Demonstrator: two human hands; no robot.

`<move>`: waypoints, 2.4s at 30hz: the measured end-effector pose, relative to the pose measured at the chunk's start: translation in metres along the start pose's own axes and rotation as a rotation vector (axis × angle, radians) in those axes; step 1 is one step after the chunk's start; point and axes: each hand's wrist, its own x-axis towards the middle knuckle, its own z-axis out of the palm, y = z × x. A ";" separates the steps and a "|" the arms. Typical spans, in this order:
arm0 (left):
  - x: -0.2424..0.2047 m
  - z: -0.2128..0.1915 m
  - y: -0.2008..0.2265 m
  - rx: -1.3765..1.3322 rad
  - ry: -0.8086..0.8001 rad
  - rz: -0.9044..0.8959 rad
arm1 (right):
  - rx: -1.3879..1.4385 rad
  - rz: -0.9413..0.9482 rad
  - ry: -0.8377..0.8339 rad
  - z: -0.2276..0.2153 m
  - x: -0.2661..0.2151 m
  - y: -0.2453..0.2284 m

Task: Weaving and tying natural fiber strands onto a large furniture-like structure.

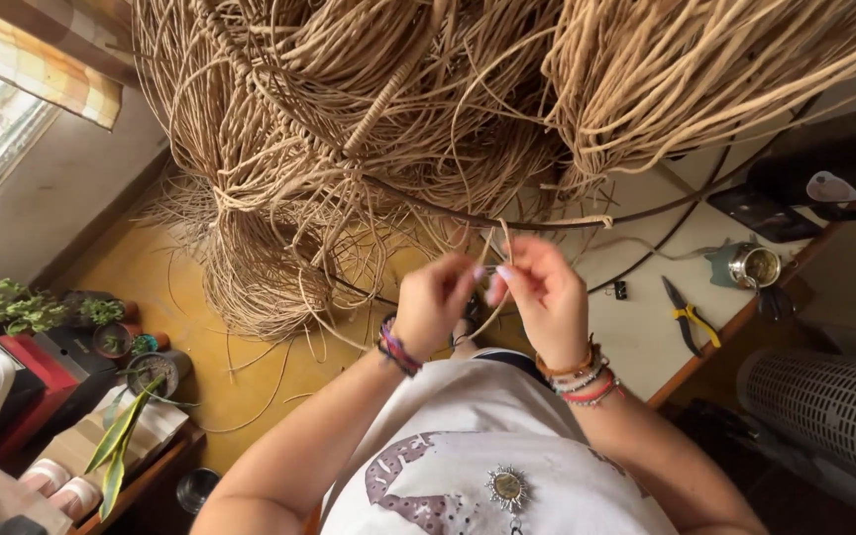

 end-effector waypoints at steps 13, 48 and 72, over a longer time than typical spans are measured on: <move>0.052 -0.033 0.112 0.407 -0.199 0.553 | -0.550 -0.419 -0.108 -0.028 0.017 0.012; 0.029 -0.034 0.052 0.152 -0.481 -0.341 | -0.282 -0.078 -0.342 -0.037 0.024 0.021; 0.048 -0.037 0.012 -0.065 -1.059 0.003 | -0.213 -0.207 -0.230 -0.042 0.019 0.052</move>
